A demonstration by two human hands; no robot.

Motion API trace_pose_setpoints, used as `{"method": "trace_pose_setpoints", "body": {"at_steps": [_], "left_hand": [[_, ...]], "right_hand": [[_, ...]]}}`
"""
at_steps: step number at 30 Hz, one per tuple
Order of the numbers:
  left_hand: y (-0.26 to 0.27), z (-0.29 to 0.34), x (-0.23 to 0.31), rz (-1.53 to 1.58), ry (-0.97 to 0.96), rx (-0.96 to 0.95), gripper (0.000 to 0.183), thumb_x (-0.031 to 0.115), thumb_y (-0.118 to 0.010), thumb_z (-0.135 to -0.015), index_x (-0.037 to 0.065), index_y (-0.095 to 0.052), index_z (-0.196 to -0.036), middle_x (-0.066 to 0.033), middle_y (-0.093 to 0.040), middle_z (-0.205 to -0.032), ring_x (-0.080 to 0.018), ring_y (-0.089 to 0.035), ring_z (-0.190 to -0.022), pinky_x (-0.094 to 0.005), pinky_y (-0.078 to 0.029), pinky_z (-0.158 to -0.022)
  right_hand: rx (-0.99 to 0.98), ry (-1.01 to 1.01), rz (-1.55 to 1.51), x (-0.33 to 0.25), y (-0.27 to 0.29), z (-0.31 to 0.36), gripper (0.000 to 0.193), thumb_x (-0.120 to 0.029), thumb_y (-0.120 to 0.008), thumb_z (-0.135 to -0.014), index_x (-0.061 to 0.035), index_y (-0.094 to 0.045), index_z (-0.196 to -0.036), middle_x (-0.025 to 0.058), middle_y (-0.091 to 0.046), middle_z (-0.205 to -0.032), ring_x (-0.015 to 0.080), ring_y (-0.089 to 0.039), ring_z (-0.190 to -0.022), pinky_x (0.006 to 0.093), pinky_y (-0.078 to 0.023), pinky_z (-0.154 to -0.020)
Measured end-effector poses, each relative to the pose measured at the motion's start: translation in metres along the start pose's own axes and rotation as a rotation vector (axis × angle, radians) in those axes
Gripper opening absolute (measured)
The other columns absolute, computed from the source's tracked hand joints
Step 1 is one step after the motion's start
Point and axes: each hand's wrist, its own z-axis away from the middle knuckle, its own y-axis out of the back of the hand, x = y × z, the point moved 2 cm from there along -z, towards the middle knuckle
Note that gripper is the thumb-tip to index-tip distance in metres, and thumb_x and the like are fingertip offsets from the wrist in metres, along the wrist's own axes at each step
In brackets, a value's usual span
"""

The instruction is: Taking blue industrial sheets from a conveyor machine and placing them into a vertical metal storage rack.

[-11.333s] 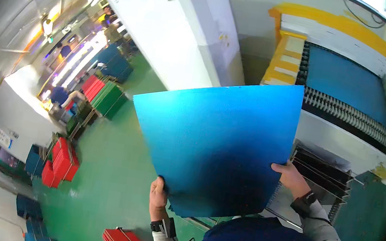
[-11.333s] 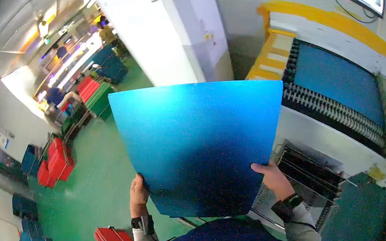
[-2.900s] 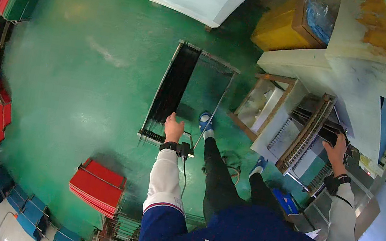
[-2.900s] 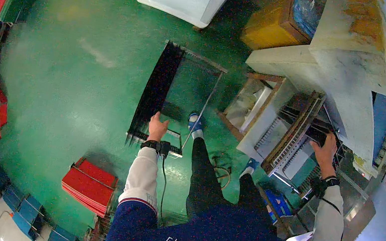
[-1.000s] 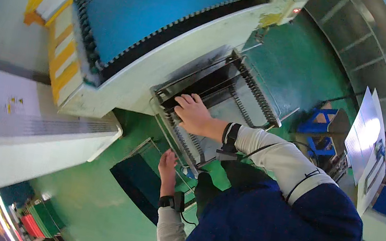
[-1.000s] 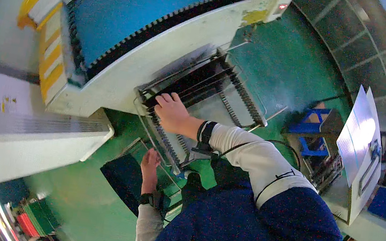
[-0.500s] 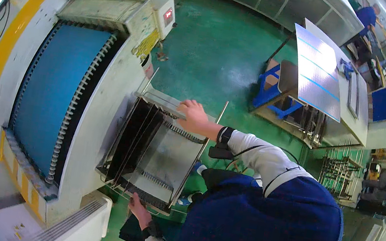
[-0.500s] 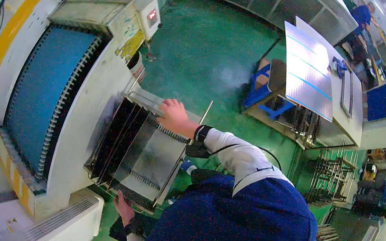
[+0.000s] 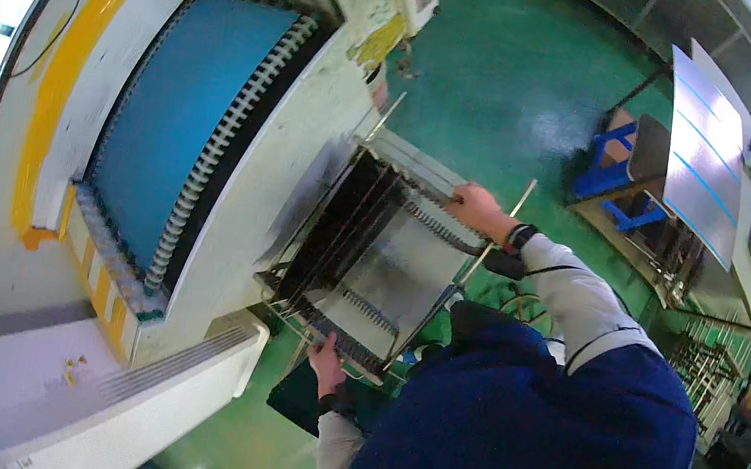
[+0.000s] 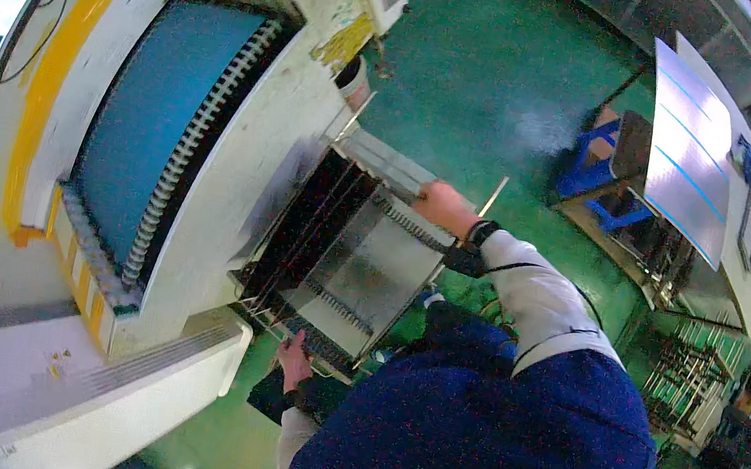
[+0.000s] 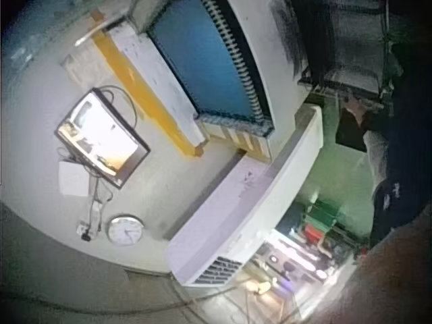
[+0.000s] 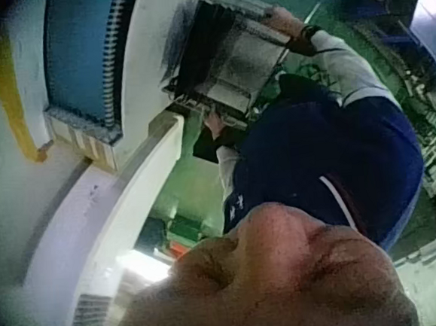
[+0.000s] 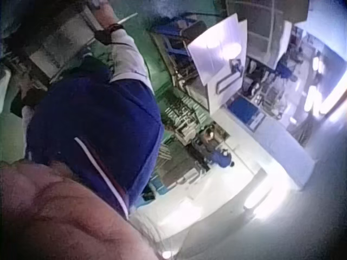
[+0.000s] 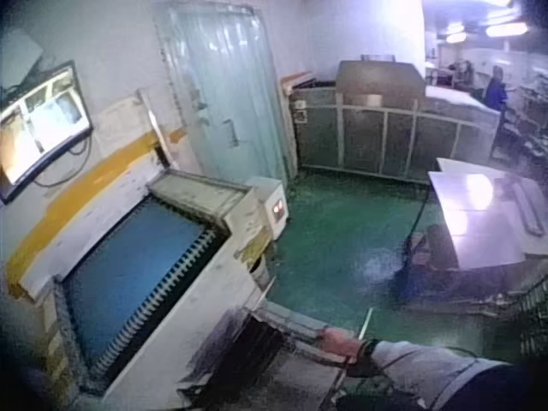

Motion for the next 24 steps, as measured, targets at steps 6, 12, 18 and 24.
{"method": "trace_pose_setpoints", "body": {"at_steps": [6,12,18,24], "left_hand": [[-0.013,0.035,-0.007,-0.096,-0.075,0.066,0.034,0.023,-0.072,-0.080,0.006,-0.045,-0.091,-0.0027,-0.049,-0.076,-0.0118,-0.046,-0.059,-0.0285,-0.038,-0.046],[-0.021,0.036,0.007,-0.068,-0.067,0.052,0.031,0.020,-0.072,-0.080,0.004,-0.047,-0.089,-0.0017,-0.048,-0.071,-0.0102,-0.045,-0.056,-0.0264,-0.035,-0.045],[-0.020,0.035,0.005,-0.084,-0.084,0.074,0.033,0.023,-0.074,-0.079,0.004,-0.048,-0.088,-0.0010,-0.049,-0.070,-0.0107,-0.044,-0.052,-0.0262,-0.034,-0.045],[-0.021,0.041,-0.004,-0.054,-0.071,0.154,0.037,0.029,-0.076,-0.077,0.002,-0.053,-0.087,-0.0013,-0.051,-0.071,-0.0101,-0.047,-0.056,-0.0262,-0.037,-0.047]], "right_hand": [[0.061,0.069,0.145,0.016,-0.001,0.017,0.030,-0.033,-0.066,-0.076,-0.0031,-0.065,-0.082,0.0203,-0.063,-0.087,0.0384,-0.060,-0.082,0.0464,-0.049,-0.070],[0.094,0.053,0.100,0.015,-0.006,0.021,0.030,-0.032,-0.065,-0.077,-0.0025,-0.062,-0.081,0.0186,-0.058,-0.087,0.0370,-0.057,-0.083,0.0448,-0.046,-0.071],[0.015,0.035,0.022,0.025,-0.007,0.015,0.032,-0.032,-0.064,-0.077,-0.0012,-0.063,-0.087,0.0182,-0.059,-0.090,0.0368,-0.058,-0.085,0.0442,-0.046,-0.072],[0.030,0.066,0.018,0.016,0.000,0.023,0.033,-0.031,-0.065,-0.077,-0.0002,-0.063,-0.087,0.0188,-0.060,-0.090,0.0364,-0.058,-0.085,0.0441,-0.046,-0.072]]}}
